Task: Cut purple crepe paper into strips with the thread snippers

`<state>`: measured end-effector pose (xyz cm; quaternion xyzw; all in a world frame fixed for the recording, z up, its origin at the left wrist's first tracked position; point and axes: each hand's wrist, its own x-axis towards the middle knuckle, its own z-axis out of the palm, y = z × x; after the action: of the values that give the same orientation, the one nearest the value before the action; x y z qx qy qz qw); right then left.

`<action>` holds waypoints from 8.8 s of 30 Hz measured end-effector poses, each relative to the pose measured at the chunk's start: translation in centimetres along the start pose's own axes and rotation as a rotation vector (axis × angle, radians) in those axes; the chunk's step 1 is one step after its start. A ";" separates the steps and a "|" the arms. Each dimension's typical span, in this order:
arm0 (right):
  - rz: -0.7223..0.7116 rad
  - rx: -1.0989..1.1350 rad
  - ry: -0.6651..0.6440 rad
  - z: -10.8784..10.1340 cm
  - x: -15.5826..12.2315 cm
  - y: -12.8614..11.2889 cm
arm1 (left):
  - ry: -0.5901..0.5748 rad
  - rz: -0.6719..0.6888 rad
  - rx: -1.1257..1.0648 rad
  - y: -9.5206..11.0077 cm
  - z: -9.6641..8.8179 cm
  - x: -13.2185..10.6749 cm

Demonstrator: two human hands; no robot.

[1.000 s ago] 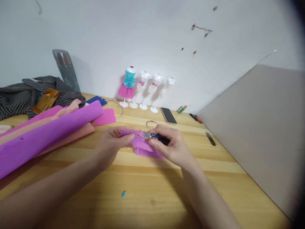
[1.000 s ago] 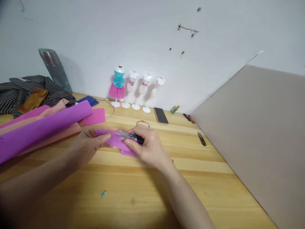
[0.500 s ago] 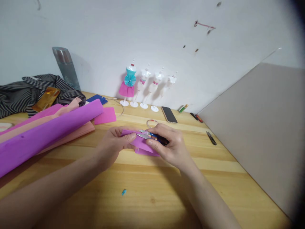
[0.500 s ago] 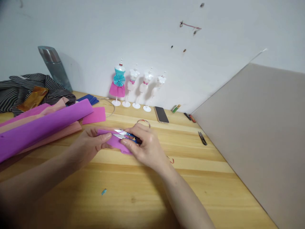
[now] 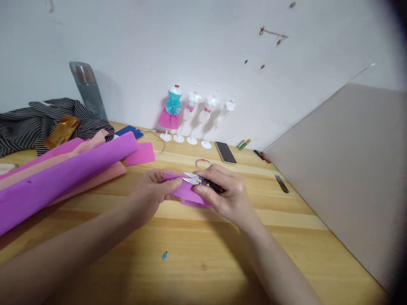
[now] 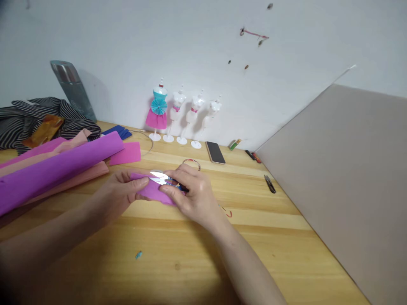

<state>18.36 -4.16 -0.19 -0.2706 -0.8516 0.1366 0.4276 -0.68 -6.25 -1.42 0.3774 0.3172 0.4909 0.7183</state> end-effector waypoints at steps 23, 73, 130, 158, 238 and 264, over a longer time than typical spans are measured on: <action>0.020 -0.024 0.007 0.1 0.1 -0.2 | -0.028 0.012 0.042 0.1 0.0 0.0; -0.015 -0.060 -0.016 0.4 0.0 -0.4 | -0.006 -0.033 -0.029 0.3 0.0 -0.1; 0.029 0.004 0.002 0.3 -0.1 -0.4 | -0.112 0.024 0.087 -0.3 -0.7 0.3; 0.408 0.316 0.073 0.3 0.2 -0.1 | -0.053 -0.030 0.041 0.1 -0.7 0.3; 0.068 -0.027 -0.021 0.8 -0.1 0.6 | -0.062 -0.024 0.147 -0.1 -1.1 0.6; 0.085 -0.004 -0.011 0.8 0.1 0.1 | -0.072 -0.021 0.188 -0.3 -1.2 0.6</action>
<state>17.72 -4.00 -0.65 -0.3066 -0.8419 0.1544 0.4163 -1.35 -5.42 -2.31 0.4573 0.3400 0.4376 0.6955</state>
